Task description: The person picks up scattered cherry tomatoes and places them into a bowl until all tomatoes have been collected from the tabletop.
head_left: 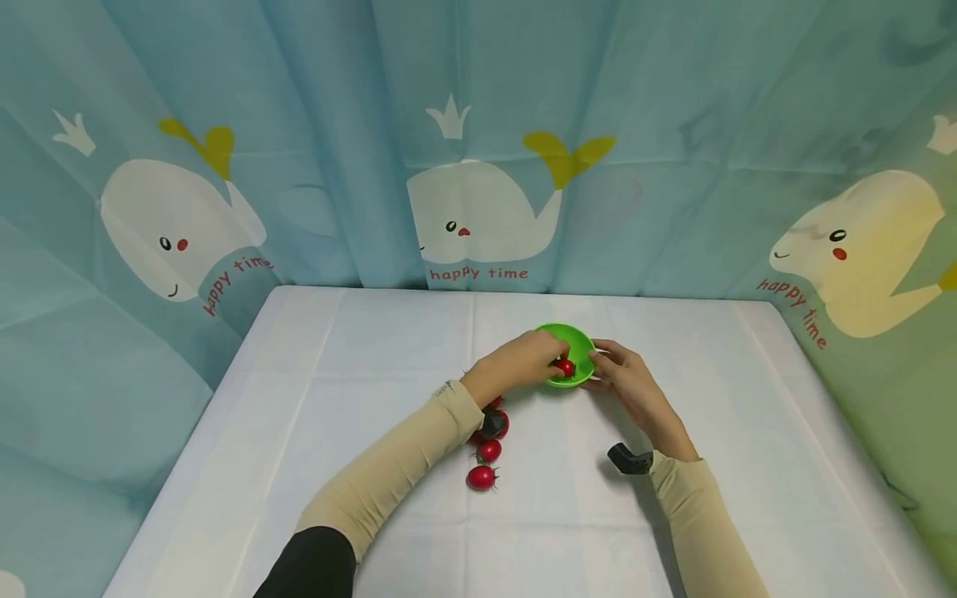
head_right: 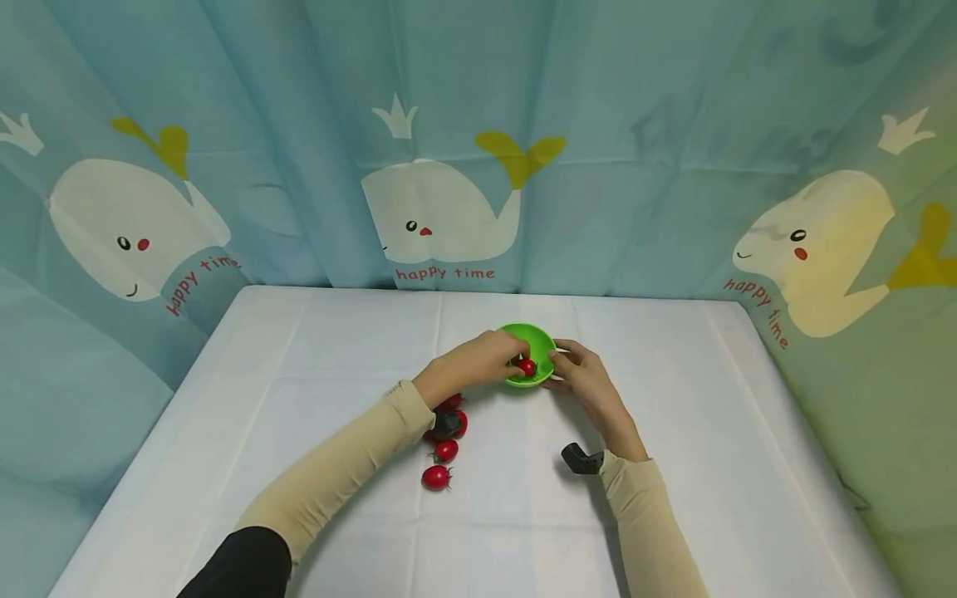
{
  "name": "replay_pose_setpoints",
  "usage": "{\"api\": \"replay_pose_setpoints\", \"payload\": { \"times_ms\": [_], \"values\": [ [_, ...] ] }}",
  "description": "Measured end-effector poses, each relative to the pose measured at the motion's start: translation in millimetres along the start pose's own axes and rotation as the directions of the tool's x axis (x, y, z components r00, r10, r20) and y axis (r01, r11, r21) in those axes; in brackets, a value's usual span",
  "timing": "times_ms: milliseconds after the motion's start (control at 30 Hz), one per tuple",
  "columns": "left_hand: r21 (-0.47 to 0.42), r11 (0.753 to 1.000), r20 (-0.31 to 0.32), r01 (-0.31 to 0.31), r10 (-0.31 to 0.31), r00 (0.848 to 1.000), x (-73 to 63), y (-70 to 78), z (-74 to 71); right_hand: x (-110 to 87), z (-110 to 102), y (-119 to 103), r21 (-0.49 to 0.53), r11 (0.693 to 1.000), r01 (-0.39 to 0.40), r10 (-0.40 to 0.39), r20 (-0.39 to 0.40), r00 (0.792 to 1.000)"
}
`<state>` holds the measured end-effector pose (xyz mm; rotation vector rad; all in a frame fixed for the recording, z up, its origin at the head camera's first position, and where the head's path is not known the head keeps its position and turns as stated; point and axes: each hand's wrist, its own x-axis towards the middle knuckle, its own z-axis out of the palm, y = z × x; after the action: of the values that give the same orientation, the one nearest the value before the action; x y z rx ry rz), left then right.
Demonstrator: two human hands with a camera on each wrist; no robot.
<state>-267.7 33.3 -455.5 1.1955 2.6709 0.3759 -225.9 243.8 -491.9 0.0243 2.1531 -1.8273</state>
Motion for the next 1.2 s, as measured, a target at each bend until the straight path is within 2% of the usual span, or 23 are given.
{"api": "replay_pose_setpoints", "payload": {
  "times_ms": [467,667,800,1000,1100,1200],
  "values": [
    [0.086,0.996,-0.014,0.004,-0.002,1.000,-2.0,7.7,1.8,-0.9,2.3,2.3,0.007,1.000,-0.006,0.006,-0.003,1.000],
    [0.082,0.997,-0.018,0.007,-0.005,1.000,-3.5,8.4,-1.8,-2.9,2.8,1.7,0.010,1.000,0.001,-0.001,0.001,1.000],
    [0.027,1.000,-0.023,0.008,-0.007,1.000,-3.7,7.4,-8.5,-3.1,1.3,0.8,0.017,1.000,0.004,-0.004,0.008,1.000],
    [-0.046,0.997,-0.034,-0.054,0.052,0.998,-6.1,4.2,-16.5,-3.2,0.5,-0.3,0.015,1.000,0.013,-0.013,0.008,1.000],
    [-0.104,0.992,-0.072,-0.073,0.066,0.995,-14.6,0.5,-18.8,-3.1,0.5,-1.2,0.009,1.000,0.014,-0.014,0.011,1.000],
    [-0.182,0.981,-0.121,-0.068,0.046,0.992,-27.7,-4.5,-23.3,-2.1,1.2,-2.2,0.007,1.000,0.006,-0.006,0.005,1.000]
  ]
}}
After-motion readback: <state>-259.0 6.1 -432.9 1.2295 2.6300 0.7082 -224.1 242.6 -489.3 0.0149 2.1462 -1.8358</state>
